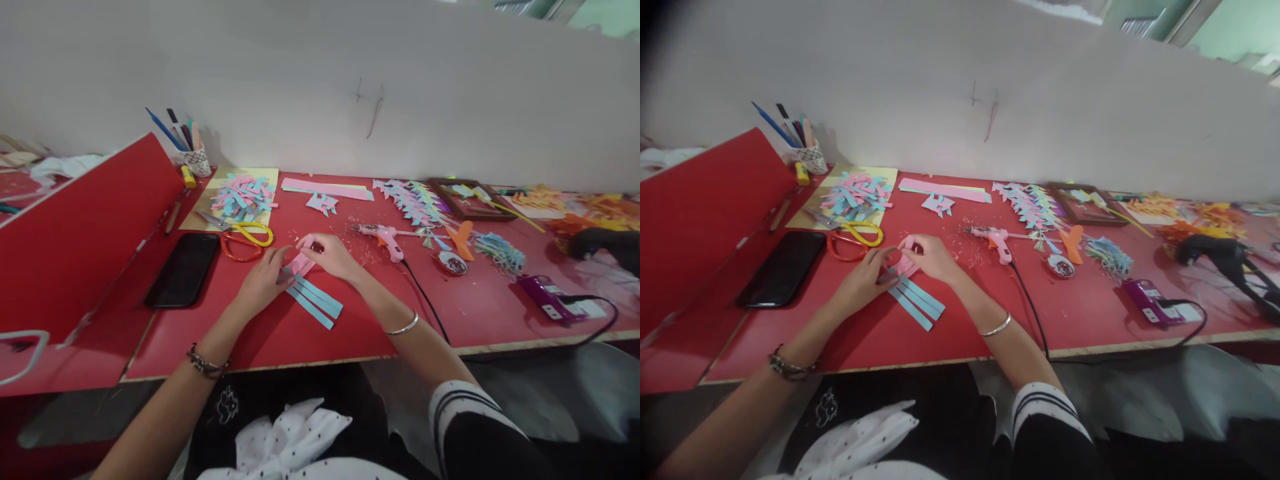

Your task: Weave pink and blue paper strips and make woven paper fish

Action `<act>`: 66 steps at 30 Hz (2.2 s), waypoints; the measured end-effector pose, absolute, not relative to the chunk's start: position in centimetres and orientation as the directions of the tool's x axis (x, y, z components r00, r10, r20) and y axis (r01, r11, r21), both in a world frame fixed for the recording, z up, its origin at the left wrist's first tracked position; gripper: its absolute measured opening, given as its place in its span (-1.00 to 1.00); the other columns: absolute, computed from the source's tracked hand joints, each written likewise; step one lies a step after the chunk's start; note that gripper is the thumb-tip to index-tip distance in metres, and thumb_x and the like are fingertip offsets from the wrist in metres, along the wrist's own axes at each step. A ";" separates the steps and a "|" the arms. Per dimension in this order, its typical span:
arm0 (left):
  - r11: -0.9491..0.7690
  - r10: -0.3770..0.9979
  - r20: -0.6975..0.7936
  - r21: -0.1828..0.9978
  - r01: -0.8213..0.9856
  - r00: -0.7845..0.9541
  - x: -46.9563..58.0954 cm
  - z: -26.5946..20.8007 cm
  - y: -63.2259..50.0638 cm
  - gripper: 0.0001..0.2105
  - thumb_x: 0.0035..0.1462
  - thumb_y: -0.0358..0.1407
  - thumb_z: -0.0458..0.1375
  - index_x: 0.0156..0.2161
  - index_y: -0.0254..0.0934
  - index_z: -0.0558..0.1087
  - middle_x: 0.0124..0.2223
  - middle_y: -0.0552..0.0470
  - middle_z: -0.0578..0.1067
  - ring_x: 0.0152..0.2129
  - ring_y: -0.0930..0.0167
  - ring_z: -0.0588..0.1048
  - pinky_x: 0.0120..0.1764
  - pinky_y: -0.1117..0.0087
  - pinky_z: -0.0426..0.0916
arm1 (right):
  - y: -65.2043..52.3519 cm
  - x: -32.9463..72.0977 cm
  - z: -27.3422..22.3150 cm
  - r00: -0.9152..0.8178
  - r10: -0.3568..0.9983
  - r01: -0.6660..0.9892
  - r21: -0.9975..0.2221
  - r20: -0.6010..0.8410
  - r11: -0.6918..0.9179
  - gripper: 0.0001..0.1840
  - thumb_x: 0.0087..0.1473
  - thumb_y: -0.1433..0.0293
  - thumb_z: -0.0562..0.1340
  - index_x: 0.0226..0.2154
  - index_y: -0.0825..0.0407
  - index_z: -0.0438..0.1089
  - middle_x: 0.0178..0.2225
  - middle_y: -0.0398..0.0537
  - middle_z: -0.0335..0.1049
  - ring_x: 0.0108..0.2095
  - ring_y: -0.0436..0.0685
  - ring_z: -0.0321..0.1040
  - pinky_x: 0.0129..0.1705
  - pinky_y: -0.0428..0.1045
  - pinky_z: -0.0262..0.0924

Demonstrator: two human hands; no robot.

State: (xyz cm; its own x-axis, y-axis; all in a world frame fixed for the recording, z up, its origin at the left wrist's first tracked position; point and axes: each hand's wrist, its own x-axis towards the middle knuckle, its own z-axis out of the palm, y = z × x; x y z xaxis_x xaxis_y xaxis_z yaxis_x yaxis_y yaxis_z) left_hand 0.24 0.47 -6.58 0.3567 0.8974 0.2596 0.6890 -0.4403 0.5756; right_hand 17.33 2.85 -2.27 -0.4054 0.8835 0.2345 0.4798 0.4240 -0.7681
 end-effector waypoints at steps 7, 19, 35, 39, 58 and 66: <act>-0.481 0.874 0.204 0.494 0.724 0.441 -0.2 -6.7 0.2 -0.68 -0.01 -0.29 0.09 -0.10 -0.35 0.31 -0.22 -0.10 0.37 -0.29 0.29 0.40 -0.24 0.28 0.31 | 4.4 19.2 -3.8 -0.279 0.935 0.547 -0.764 0.219 0.342 -0.91 -0.10 0.41 0.12 -0.51 0.07 0.32 -0.56 -0.19 0.30 -0.56 -0.06 0.15 -0.45 -0.12 0.05; -0.486 0.868 0.183 0.504 0.714 0.462 -0.4 -6.7 0.1 -0.72 0.04 -0.25 0.04 -0.13 -0.32 0.36 -0.22 -0.09 0.39 -0.27 0.30 0.40 -0.23 0.29 0.30 | 5.3 19.7 -4.4 -0.168 0.945 0.754 -0.582 0.281 0.306 -0.85 -0.12 0.40 0.14 -0.64 0.05 0.22 -0.56 -0.16 0.23 -0.49 -0.01 0.17 -0.37 -0.10 0.05; -0.551 0.828 0.178 0.432 0.714 0.531 -1.5 -6.1 -2.6 -0.75 0.11 -0.32 -0.07 -0.20 -0.30 0.41 -0.24 -0.07 0.42 -0.31 0.37 0.42 -0.24 0.35 0.35 | 3.9 19.9 -3.7 -0.319 0.925 0.758 -0.530 0.208 0.380 -0.86 -0.01 0.43 0.14 -0.49 0.05 0.40 -0.43 -0.11 0.33 -0.41 0.00 0.22 -0.32 -0.04 -0.08; -0.552 0.826 0.185 0.456 0.698 0.533 -1.9 -6.3 -3.2 -0.75 0.12 -0.29 -0.08 -0.18 -0.27 0.39 -0.22 -0.05 0.43 -0.30 0.38 0.43 -0.23 0.36 0.35 | 3.3 19.8 -3.2 -0.363 0.913 0.757 -0.512 0.187 0.405 -0.81 0.04 0.39 0.13 -0.48 0.03 0.44 -0.39 -0.11 0.35 -0.38 0.01 0.22 -0.32 -0.01 -0.17; -0.549 0.827 0.131 0.398 0.735 0.547 -1.9 -6.5 -2.9 -0.68 0.09 -0.27 0.02 -0.07 -0.37 0.35 -0.06 -0.13 0.42 -0.16 0.29 0.35 -0.10 0.23 0.29 | 4.7 18.6 -4.4 -0.313 0.944 0.847 -0.419 0.107 0.329 -0.89 -0.02 0.41 0.18 -0.52 0.06 0.36 -0.37 -0.13 0.33 -0.32 0.04 0.21 -0.28 0.01 -0.27; -0.551 0.826 0.155 0.418 0.722 0.541 -2.0 -6.7 -2.9 -0.70 0.09 -0.26 0.00 -0.07 -0.30 0.35 -0.06 -0.08 0.41 -0.16 0.31 0.35 -0.11 0.24 0.29 | 4.8 18.3 -4.7 -0.272 0.955 0.875 -0.382 0.117 0.296 -0.88 -0.04 0.38 0.20 -0.55 0.06 0.35 -0.37 -0.13 0.29 -0.31 0.05 0.20 -0.28 0.01 -0.25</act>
State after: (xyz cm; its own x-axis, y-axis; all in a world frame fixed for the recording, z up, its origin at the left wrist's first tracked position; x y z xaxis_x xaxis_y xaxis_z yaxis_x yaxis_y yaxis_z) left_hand -1.96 -2.86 -6.70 0.5411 0.8265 0.1554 0.7220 -0.5513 0.4180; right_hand 18.28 4.82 -4.68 -0.2718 0.9552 0.1169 0.8755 0.2959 -0.3820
